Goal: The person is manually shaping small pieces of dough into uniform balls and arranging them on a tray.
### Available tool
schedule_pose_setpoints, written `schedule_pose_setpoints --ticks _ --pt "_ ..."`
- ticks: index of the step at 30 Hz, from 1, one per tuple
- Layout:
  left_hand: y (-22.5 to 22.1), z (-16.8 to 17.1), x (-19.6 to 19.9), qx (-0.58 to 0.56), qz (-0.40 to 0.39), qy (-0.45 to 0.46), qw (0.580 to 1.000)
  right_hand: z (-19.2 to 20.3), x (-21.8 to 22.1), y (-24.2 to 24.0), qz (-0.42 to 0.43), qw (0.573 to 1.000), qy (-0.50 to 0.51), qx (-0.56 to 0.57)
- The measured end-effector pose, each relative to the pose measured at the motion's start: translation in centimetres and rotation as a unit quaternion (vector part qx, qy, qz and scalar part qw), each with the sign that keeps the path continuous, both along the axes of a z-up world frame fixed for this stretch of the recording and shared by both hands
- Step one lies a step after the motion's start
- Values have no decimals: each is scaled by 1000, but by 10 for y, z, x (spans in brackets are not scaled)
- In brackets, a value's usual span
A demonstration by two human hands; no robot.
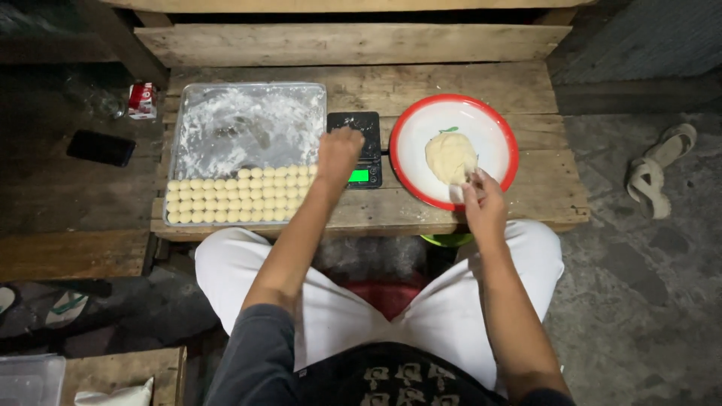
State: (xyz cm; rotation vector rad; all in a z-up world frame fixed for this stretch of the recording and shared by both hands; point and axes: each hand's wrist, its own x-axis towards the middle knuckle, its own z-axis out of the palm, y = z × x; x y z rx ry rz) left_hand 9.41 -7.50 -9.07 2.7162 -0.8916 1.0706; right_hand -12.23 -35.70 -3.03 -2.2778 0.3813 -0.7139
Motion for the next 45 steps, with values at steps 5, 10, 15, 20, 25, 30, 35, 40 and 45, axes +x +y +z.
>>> schedule_pose_setpoints --ticks 5,10,15,20,25,30,35,40,45 --pt "-26 46 -143 -122 -203 345 908 11 -13 56 147 979 -138 32" --pt "-30 111 -277 -636 -305 573 417 63 -51 129 244 957 -121 -104" --pt "-3 81 -284 -545 -280 477 630 80 -55 166 252 944 -193 -94" --pt "-16 117 -335 -596 -380 473 527 84 -50 187 233 902 -346 113" --pt "6 115 -303 -624 -459 427 466 70 -103 184 346 914 -180 111" --pt "-15 105 -336 -615 -428 520 410 92 -100 192 365 895 -241 86" --pt "4 167 -317 -721 -340 493 349 124 -136 221 454 867 -205 4" --pt "-13 109 -345 -578 -323 549 510 122 -109 207 415 864 -247 144" --pt "-7 147 -326 -582 -391 527 480 115 -123 217 470 829 -275 127"
